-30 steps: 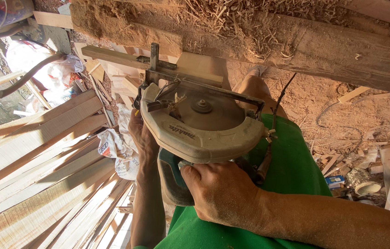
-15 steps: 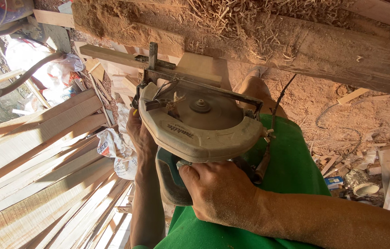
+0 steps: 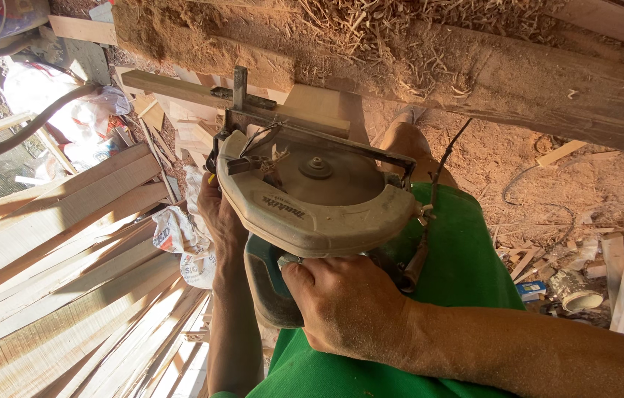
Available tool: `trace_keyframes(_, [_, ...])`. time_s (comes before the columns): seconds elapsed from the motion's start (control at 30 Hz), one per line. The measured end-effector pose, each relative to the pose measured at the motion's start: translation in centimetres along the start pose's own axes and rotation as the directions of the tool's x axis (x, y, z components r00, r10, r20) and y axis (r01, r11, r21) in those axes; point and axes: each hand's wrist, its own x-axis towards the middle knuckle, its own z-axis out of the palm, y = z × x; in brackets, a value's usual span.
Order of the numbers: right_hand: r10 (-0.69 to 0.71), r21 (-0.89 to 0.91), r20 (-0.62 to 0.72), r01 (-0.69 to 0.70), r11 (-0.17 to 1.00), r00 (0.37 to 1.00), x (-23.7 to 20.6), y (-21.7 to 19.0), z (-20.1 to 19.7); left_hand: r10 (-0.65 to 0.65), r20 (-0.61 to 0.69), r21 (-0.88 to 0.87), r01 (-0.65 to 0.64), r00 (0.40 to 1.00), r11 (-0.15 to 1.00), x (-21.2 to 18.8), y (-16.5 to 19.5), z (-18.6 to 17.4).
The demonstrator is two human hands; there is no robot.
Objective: The person sits on the ground and cuts thin wood strips with a handheld circular saw, bracing each strip against a wooden beam. They reposition the strips by hand between cuts and move cut pieces aside, repeating the cutting cycle throughout the episode.
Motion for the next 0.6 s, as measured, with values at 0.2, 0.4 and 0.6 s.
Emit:
trace_keyframes(0.2, [-0.009, -0.01, 0.012, 0.009, 1.0, 1.0, 0.3, 0.0, 0.3, 0.042, 0.011, -0.014, -0.042, 0.999, 0.999, 0.3, -0.3, -0.4])
trace_keyframes(0.4, [-0.026, 0.001, -0.014, 0.026, 1.0, 1.0, 0.6, 0.1, 0.4, 0.053, 0.012, -0.024, -0.053, 0.999, 0.998, 0.7, -0.4, -1.0])
trace_keyframes(0.6, [-0.027, 0.005, -0.001, 0.027, 1.0, 1.0, 1.2, 0.1, 0.5, 0.054, -0.011, -0.011, -0.054, 0.998, 0.998, 1.1, -0.1, -1.5])
